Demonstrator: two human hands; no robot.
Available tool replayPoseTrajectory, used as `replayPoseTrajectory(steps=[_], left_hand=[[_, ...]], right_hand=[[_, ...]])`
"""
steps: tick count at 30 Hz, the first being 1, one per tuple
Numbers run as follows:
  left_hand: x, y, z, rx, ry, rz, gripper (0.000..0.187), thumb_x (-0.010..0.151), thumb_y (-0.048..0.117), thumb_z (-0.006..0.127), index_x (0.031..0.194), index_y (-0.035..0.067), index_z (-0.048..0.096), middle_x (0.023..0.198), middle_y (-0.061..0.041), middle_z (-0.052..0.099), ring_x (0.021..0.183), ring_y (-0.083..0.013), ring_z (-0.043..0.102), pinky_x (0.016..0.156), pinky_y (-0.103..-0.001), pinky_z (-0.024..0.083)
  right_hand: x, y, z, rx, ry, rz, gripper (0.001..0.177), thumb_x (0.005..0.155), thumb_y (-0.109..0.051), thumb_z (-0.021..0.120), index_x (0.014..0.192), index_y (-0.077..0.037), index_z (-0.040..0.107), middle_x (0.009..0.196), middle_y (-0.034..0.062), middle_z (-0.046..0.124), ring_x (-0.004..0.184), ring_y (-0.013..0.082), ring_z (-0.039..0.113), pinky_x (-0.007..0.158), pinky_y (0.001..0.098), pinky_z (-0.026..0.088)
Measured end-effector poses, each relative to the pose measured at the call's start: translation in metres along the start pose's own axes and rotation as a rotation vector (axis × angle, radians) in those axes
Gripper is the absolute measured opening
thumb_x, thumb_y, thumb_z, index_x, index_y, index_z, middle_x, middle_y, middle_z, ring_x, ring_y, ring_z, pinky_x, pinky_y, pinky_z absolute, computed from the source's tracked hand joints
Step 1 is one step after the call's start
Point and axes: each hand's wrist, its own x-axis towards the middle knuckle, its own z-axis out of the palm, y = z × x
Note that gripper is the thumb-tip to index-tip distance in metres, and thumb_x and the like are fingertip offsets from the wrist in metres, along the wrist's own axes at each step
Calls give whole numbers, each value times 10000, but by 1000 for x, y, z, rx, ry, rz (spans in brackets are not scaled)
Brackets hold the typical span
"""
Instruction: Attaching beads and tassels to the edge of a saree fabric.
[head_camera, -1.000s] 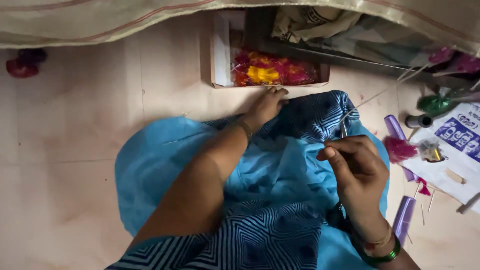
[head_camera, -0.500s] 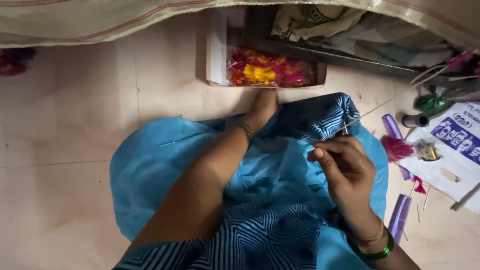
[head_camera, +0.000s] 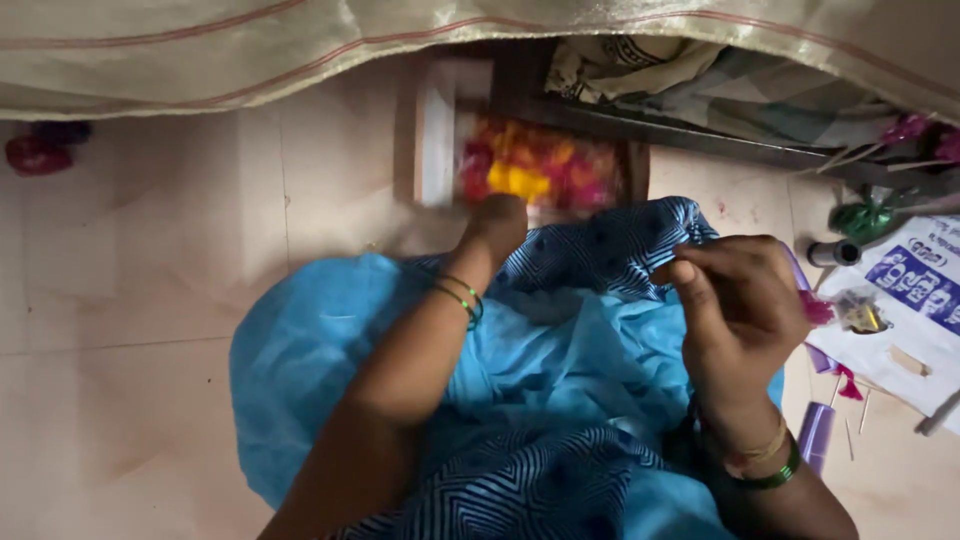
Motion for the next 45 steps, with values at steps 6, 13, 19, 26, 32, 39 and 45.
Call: replayPoseTrajectory(steps=[6, 13, 19, 26, 32, 39, 45], left_hand=[[-60, 129, -179, -988, -334, -192, 282, 1009, 247, 616, 1239, 120, 718, 1015, -35, 755, 591, -139, 566, 575, -333, 487], [-101, 205, -266, -2344, 29, 13, 337, 1063, 106, 620, 1384, 11, 586, 1164, -66, 669, 1148, -194, 654, 1002, -318, 544], [-128, 220, -282, -2401, 9, 43, 350, 1067, 50, 606, 1414, 72, 572, 1230, -91, 674, 1163, -200, 636, 981, -344, 538], [-148, 216, -302, -2420, -33, 108, 376, 1082, 57, 632, 1450, 90, 562, 1266, -94, 669, 1193, -190, 630, 1040, -352, 520], [-153, 214, -302, -2438, -77, 109, 403, 1074, 60, 656, 1461, 71, 544, 1266, -102, 679, 1188, -198, 642, 1052, -365, 513], [-155, 213, -302, -2441, -74, 133, 403, 1065, 41, 662, 1450, 74, 548, 1252, -101, 703, 1184, -204, 653, 1069, -376, 511], [-154, 213, -302, -2417, -83, 135, 410, 1055, 1, 655, 1445, 71, 552, 1248, -101, 705, 1211, -206, 646, 1103, -374, 492]], right_hand=[[-8, 2, 12, -191, -20, -73, 90, 1017, 52, 723, 1103, 70, 706, 1044, 116, 629, 835, 150, 661, 726, 226, 547], [14, -30, 36, -180, -8, -19, 129, 940, 54, 747, 1065, 36, 723, 1006, 96, 671, 789, 118, 649, 636, 200, 478], [31, -59, 49, -276, 0, -111, 157, 907, 43, 794, 1050, 22, 734, 938, 80, 665, 752, 104, 578, 613, 202, 410], [34, -103, 66, -330, -14, -45, 167, 840, 57, 771, 997, 30, 717, 951, 82, 676, 772, 105, 605, 639, 216, 427], [30, -105, 65, -349, -26, -44, 159, 813, 61, 774, 957, 42, 709, 944, 101, 690, 806, 145, 628, 662, 235, 447], [24, -98, 62, -206, -51, -117, 149, 891, 55, 753, 1026, 43, 691, 981, 105, 685, 882, 135, 671, 767, 210, 515], [24, -99, 61, -229, -20, -30, 146, 839, 69, 753, 972, 56, 692, 992, 117, 679, 885, 148, 658, 764, 230, 516]])
